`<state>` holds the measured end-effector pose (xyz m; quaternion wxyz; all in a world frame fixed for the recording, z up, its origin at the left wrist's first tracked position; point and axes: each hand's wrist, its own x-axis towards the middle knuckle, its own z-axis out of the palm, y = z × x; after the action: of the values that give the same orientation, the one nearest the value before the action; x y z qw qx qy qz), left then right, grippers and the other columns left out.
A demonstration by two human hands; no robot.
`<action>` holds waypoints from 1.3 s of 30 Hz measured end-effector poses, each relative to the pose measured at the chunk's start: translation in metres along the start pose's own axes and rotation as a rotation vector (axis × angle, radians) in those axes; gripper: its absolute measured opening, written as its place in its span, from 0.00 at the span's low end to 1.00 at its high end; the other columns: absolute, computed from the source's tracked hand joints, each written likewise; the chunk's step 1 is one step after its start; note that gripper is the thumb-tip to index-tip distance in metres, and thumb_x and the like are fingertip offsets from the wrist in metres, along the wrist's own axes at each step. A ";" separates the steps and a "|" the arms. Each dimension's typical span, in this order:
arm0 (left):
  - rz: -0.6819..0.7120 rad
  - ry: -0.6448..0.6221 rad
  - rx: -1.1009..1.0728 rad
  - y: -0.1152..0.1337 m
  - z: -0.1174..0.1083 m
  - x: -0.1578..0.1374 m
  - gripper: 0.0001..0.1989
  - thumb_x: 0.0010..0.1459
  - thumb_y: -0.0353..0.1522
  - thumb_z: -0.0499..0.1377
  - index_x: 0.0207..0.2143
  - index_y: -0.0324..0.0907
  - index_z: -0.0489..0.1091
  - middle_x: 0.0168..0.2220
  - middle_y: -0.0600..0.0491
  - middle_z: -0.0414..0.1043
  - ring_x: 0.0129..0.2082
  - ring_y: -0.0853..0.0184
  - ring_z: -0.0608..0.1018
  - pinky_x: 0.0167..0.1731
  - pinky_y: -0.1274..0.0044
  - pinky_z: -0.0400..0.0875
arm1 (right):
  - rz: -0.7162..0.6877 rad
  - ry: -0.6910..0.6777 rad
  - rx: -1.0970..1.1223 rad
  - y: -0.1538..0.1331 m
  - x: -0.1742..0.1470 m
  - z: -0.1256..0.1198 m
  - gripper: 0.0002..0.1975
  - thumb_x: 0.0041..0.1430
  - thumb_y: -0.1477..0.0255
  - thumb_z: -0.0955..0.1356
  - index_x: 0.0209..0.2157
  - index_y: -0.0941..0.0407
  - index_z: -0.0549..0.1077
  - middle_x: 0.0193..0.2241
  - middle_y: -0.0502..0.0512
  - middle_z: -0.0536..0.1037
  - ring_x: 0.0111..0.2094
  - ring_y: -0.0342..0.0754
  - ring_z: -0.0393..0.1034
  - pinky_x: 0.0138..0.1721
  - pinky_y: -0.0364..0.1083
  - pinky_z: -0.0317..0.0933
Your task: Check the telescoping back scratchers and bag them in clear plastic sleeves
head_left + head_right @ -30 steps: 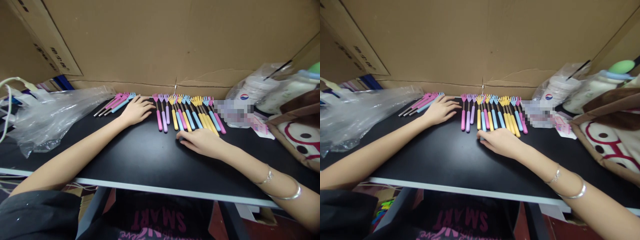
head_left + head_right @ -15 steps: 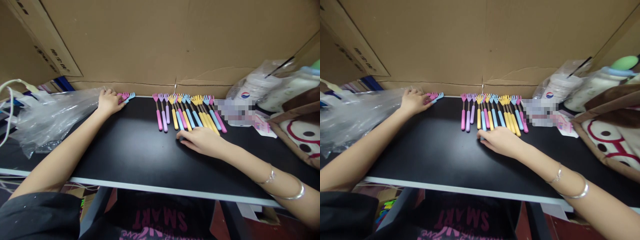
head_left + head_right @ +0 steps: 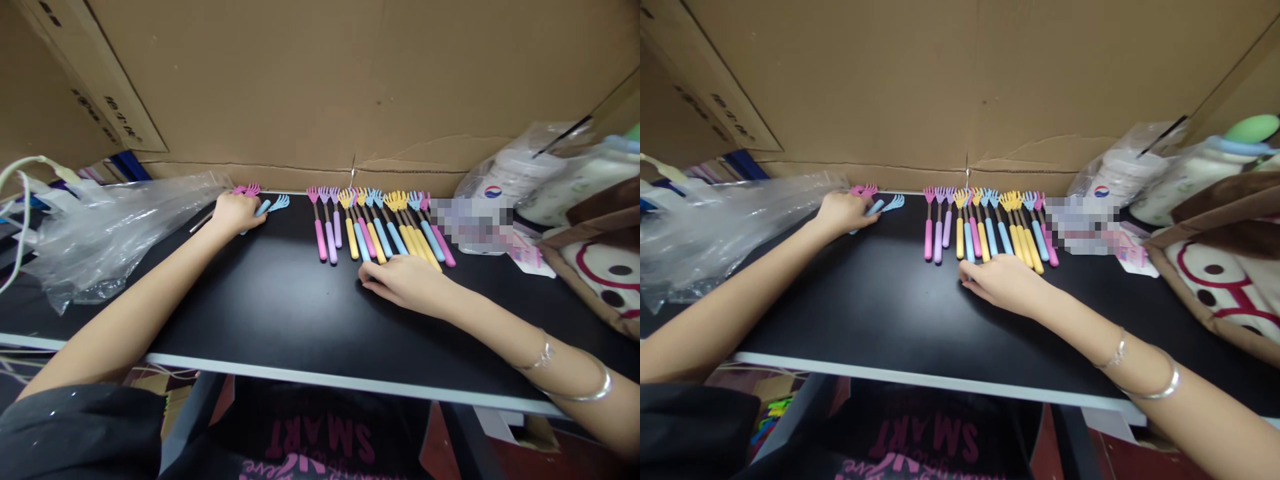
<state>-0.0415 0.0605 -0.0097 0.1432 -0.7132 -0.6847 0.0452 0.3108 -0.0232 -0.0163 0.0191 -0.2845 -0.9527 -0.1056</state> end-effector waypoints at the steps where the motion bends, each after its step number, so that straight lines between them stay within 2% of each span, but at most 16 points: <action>1: 0.007 -0.013 -0.005 0.004 -0.001 -0.001 0.22 0.61 0.44 0.50 0.44 0.38 0.74 0.41 0.40 0.78 0.43 0.50 0.78 0.41 0.67 0.66 | 0.001 -0.002 -0.005 0.000 0.000 0.000 0.13 0.68 0.67 0.56 0.36 0.54 0.69 0.22 0.51 0.76 0.22 0.47 0.69 0.25 0.45 0.49; 7: 0.063 -0.064 -0.054 0.031 -0.016 -0.015 0.23 0.64 0.44 0.46 0.46 0.39 0.72 0.40 0.41 0.78 0.42 0.50 0.79 0.36 0.71 0.67 | 0.012 -0.014 -0.017 -0.002 0.000 -0.001 0.13 0.68 0.67 0.56 0.36 0.54 0.68 0.21 0.50 0.75 0.20 0.47 0.68 0.25 0.46 0.48; 11: 0.108 -0.065 -0.212 0.043 -0.026 -0.023 0.25 0.66 0.47 0.41 0.42 0.41 0.70 0.39 0.44 0.77 0.39 0.55 0.79 0.32 0.74 0.63 | 0.029 -0.026 -0.017 -0.003 0.000 -0.002 0.14 0.68 0.67 0.55 0.37 0.54 0.68 0.21 0.51 0.75 0.20 0.48 0.68 0.24 0.46 0.46; 15: 0.131 -0.088 -0.494 0.046 -0.034 -0.027 0.24 0.66 0.48 0.41 0.34 0.42 0.68 0.34 0.50 0.76 0.33 0.61 0.76 0.29 0.76 0.58 | 0.088 -0.032 0.006 -0.003 0.000 -0.002 0.13 0.68 0.66 0.55 0.37 0.54 0.67 0.19 0.50 0.73 0.19 0.47 0.66 0.23 0.45 0.45; 18: 0.208 -0.127 -0.757 0.048 -0.035 -0.027 0.23 0.66 0.45 0.43 0.28 0.41 0.65 0.28 0.53 0.72 0.27 0.67 0.71 0.29 0.77 0.59 | 0.151 -0.026 0.065 -0.003 0.000 -0.003 0.12 0.67 0.66 0.55 0.37 0.54 0.66 0.19 0.49 0.72 0.18 0.46 0.65 0.23 0.44 0.47; 21: 0.275 -0.098 -1.053 0.052 -0.032 -0.027 0.18 0.66 0.42 0.46 0.28 0.40 0.63 0.24 0.55 0.67 0.23 0.72 0.67 0.27 0.80 0.60 | 0.176 -0.041 0.139 -0.003 0.000 -0.003 0.11 0.67 0.66 0.56 0.37 0.53 0.66 0.19 0.49 0.71 0.19 0.47 0.66 0.23 0.44 0.48; 24: 0.238 -0.092 -1.291 0.058 -0.030 -0.028 0.17 0.66 0.41 0.49 0.33 0.38 0.66 0.24 0.57 0.64 0.22 0.74 0.64 0.23 0.82 0.58 | 0.226 -0.017 0.214 -0.003 0.001 -0.002 0.09 0.66 0.66 0.57 0.37 0.53 0.66 0.21 0.49 0.72 0.21 0.46 0.66 0.24 0.44 0.50; 28: 0.099 -0.138 -1.556 0.070 -0.033 -0.033 0.15 0.66 0.41 0.52 0.43 0.39 0.69 0.27 0.56 0.68 0.19 0.77 0.64 0.18 0.83 0.57 | 0.276 0.056 0.316 -0.003 0.002 -0.002 0.07 0.65 0.68 0.59 0.36 0.53 0.66 0.19 0.47 0.70 0.19 0.45 0.63 0.24 0.43 0.52; 31: -0.002 -0.163 -1.756 0.082 -0.035 -0.040 0.12 0.63 0.40 0.57 0.41 0.40 0.68 0.31 0.54 0.72 0.20 0.77 0.69 0.15 0.85 0.56 | 0.289 0.140 0.400 -0.004 0.003 -0.006 0.06 0.64 0.67 0.60 0.34 0.53 0.64 0.18 0.46 0.68 0.18 0.43 0.62 0.24 0.42 0.52; 33: -0.045 -0.183 -1.880 0.092 -0.035 -0.046 0.12 0.61 0.41 0.60 0.39 0.41 0.66 0.34 0.53 0.74 0.23 0.75 0.73 0.17 0.86 0.61 | 0.295 0.188 0.479 -0.006 0.003 -0.007 0.06 0.65 0.67 0.60 0.35 0.53 0.64 0.18 0.46 0.69 0.19 0.42 0.63 0.25 0.42 0.54; 36: -0.038 -0.210 -2.010 0.107 -0.035 -0.059 0.15 0.57 0.42 0.63 0.38 0.42 0.64 0.36 0.53 0.75 0.26 0.74 0.76 0.23 0.83 0.70 | 0.277 0.259 0.571 -0.010 0.002 -0.008 0.06 0.66 0.66 0.60 0.39 0.53 0.64 0.20 0.45 0.70 0.20 0.42 0.65 0.27 0.41 0.57; 39: 0.039 -0.235 -2.072 0.120 -0.036 -0.074 0.20 0.52 0.44 0.66 0.39 0.43 0.62 0.37 0.55 0.75 0.27 0.74 0.76 0.26 0.81 0.73 | 0.234 0.370 0.566 -0.015 0.001 -0.007 0.09 0.65 0.63 0.63 0.41 0.53 0.64 0.20 0.44 0.69 0.19 0.40 0.64 0.25 0.40 0.58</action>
<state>0.0788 -0.0202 -0.0172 -0.6072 -0.4890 -0.3861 -0.4931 0.3014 -0.0369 -0.0122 0.2814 -0.3513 -0.8854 0.1157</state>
